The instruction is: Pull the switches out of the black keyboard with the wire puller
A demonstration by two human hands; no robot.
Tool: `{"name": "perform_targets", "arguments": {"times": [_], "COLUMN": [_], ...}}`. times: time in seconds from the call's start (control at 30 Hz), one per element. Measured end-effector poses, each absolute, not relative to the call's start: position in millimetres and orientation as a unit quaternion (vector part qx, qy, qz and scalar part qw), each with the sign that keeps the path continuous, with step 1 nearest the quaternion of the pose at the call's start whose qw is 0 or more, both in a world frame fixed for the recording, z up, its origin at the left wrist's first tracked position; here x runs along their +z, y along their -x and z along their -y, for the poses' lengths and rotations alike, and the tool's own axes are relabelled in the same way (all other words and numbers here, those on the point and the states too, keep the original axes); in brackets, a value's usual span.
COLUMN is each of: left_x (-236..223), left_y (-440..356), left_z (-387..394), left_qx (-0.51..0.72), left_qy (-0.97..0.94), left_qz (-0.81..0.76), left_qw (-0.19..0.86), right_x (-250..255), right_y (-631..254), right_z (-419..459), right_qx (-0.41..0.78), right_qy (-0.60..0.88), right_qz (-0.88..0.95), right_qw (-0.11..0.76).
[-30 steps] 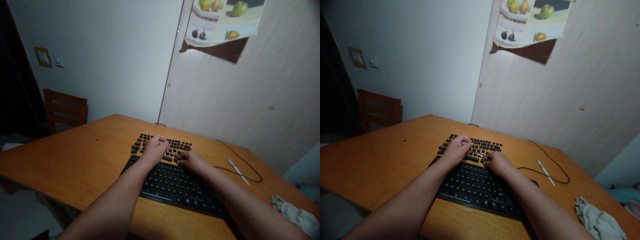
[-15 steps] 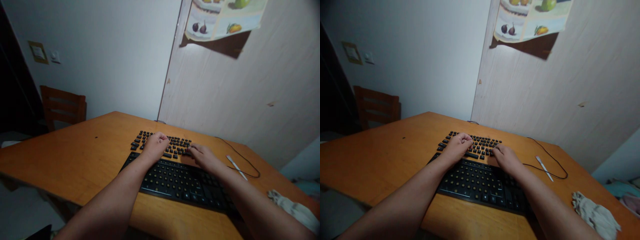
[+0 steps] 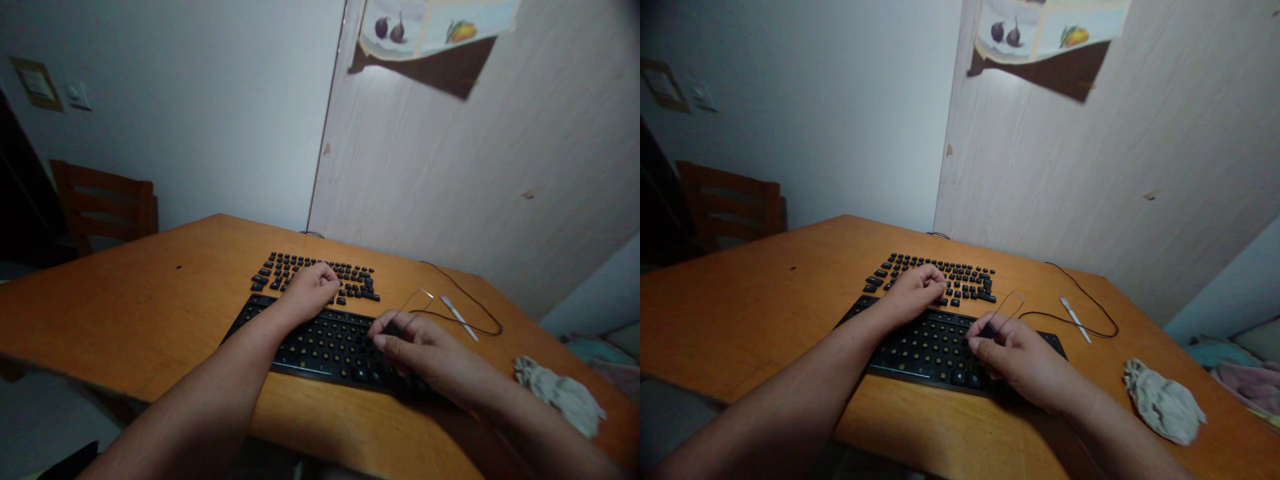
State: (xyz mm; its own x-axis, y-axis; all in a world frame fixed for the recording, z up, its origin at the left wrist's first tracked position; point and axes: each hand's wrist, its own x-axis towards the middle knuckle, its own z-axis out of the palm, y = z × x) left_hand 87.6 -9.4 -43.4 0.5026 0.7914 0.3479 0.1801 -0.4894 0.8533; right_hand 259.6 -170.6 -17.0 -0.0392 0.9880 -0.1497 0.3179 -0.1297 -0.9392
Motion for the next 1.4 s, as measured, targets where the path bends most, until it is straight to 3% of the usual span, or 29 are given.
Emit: {"name": "perform_targets", "arguments": {"times": [0.4, 0.77, 1.1, 1.4], "left_x": [-43.3, -48.7, -45.8, -41.8], "left_y": [-88.6, -90.5, -92.0, -94.1], "left_z": [9.4, 8.4, 18.5, 31.5], "left_qx": [0.379, 0.375, 0.342, 0.284], "left_qy": [-0.782, -0.792, -0.818, -0.849], "left_qz": [-0.317, -0.315, -0.288, -0.231], "left_qw": [0.381, 0.364, 0.361, 0.382], "right_x": [-29.6, -28.4, -55.4, -66.6], "right_y": [-249.7, -239.8, -234.7, -240.5], "right_z": [183.2, 183.4, 175.4, 174.3], "right_qx": [0.424, 0.249, 0.293, 0.244], "right_qy": [0.604, 0.604, 0.619, 0.623], "right_qz": [0.585, 0.709, 0.634, 0.604], "right_qw": [0.336, 0.266, 0.360, 0.432]}}
